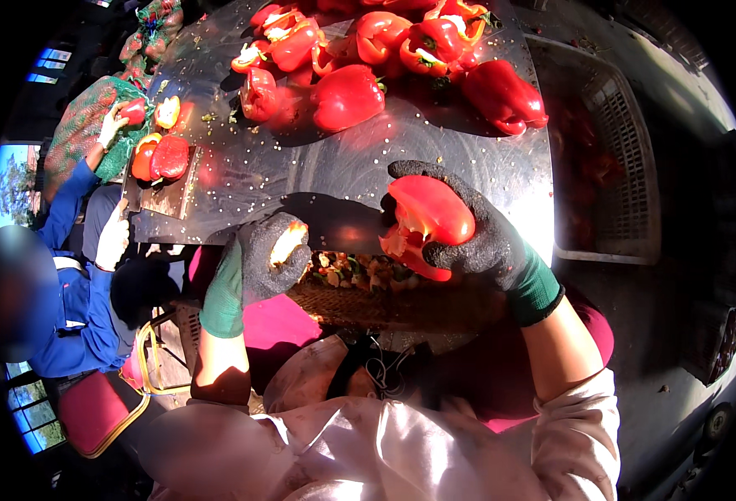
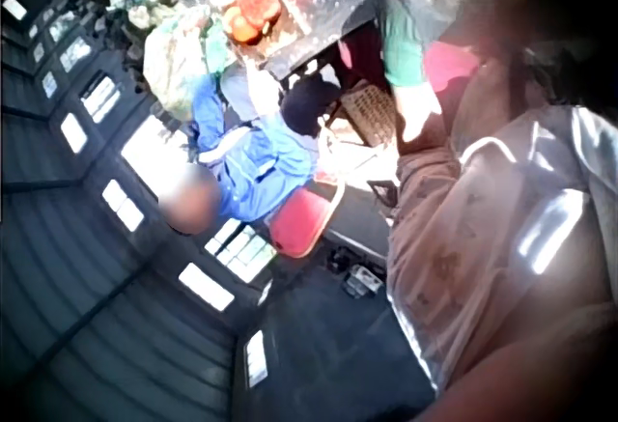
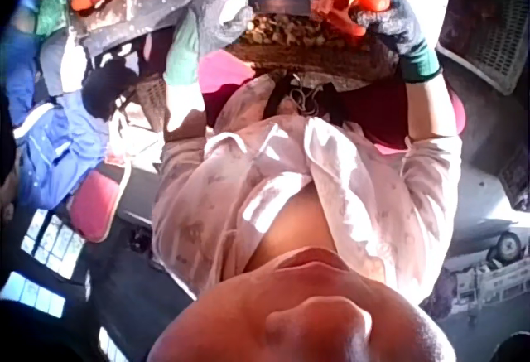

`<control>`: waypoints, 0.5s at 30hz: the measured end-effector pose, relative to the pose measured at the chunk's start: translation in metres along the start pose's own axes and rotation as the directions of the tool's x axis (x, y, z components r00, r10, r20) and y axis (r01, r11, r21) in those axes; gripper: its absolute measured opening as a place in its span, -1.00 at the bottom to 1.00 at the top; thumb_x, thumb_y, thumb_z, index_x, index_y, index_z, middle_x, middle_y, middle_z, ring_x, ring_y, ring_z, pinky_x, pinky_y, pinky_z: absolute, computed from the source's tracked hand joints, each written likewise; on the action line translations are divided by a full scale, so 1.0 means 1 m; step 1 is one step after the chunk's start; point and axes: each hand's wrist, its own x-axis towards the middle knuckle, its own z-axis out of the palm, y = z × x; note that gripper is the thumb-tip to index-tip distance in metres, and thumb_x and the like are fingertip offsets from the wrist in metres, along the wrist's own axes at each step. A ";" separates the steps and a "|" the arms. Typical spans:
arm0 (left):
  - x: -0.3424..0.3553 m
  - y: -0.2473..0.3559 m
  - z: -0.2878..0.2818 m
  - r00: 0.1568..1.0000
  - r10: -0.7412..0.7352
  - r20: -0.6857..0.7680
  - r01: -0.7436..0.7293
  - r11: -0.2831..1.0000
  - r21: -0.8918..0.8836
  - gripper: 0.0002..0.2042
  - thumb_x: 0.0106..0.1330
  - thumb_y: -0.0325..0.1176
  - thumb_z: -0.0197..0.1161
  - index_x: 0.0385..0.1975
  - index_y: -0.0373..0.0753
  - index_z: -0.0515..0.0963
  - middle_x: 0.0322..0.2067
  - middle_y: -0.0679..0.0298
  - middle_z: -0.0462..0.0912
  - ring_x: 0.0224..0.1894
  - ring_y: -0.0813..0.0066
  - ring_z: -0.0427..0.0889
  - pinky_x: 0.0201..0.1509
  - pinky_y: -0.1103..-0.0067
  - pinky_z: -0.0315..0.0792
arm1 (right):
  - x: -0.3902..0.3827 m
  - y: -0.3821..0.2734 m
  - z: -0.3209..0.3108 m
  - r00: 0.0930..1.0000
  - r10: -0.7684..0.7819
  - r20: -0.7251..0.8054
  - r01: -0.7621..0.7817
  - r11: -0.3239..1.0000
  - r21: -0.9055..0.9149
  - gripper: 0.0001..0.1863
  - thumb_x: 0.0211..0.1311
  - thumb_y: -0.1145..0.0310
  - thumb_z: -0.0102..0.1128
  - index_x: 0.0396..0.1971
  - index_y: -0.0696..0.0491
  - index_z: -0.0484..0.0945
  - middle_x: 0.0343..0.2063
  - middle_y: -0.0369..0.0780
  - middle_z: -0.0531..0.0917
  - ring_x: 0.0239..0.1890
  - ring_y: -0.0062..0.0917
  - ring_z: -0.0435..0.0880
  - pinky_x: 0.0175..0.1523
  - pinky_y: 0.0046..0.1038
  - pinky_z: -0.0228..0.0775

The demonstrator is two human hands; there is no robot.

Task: The person removes the stems and seeds from red bell peppers by hand, placing the cleaned peppers into a white basket. The work is performed at a metal table in a warehouse-like setting with other workers nearby.

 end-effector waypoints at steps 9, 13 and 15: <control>-0.049 0.015 0.028 0.971 -0.182 0.152 0.193 0.979 -0.061 -0.40 0.21 -0.06 0.32 0.21 -0.20 0.39 0.08 -0.07 0.53 0.10 -0.03 0.54 0.14 0.27 0.45 | 0.032 -0.041 0.048 0.888 -0.411 0.207 0.302 0.182 -0.936 -0.26 -0.11 0.44 0.35 0.23 -0.08 0.42 0.07 0.01 0.50 0.17 -0.07 0.47 0.23 -0.17 0.33; -0.019 0.000 0.011 0.972 -0.233 -0.028 0.230 0.971 -0.070 -0.60 0.22 -0.25 0.33 0.03 -0.27 0.53 -0.12 0.01 0.65 -0.11 0.07 0.67 -0.06 0.35 0.55 | 0.052 -0.005 0.034 0.985 -0.011 0.171 0.171 0.079 -0.982 -0.15 -0.16 0.37 0.37 0.29 -0.20 0.33 0.17 -0.04 0.42 0.22 -0.04 0.37 0.24 -0.10 0.31; -0.002 -0.024 0.001 0.926 -0.321 -0.199 0.285 0.940 -0.188 -0.67 0.25 -0.34 0.32 -0.01 -0.28 0.57 -0.21 0.01 0.68 -0.17 0.21 0.71 -0.10 0.41 0.56 | 0.051 -0.011 0.033 0.991 -0.079 0.105 0.126 0.326 -0.937 -0.12 -0.21 0.40 0.39 0.29 -0.11 0.33 0.18 -0.06 0.43 0.26 -0.09 0.36 0.30 -0.17 0.28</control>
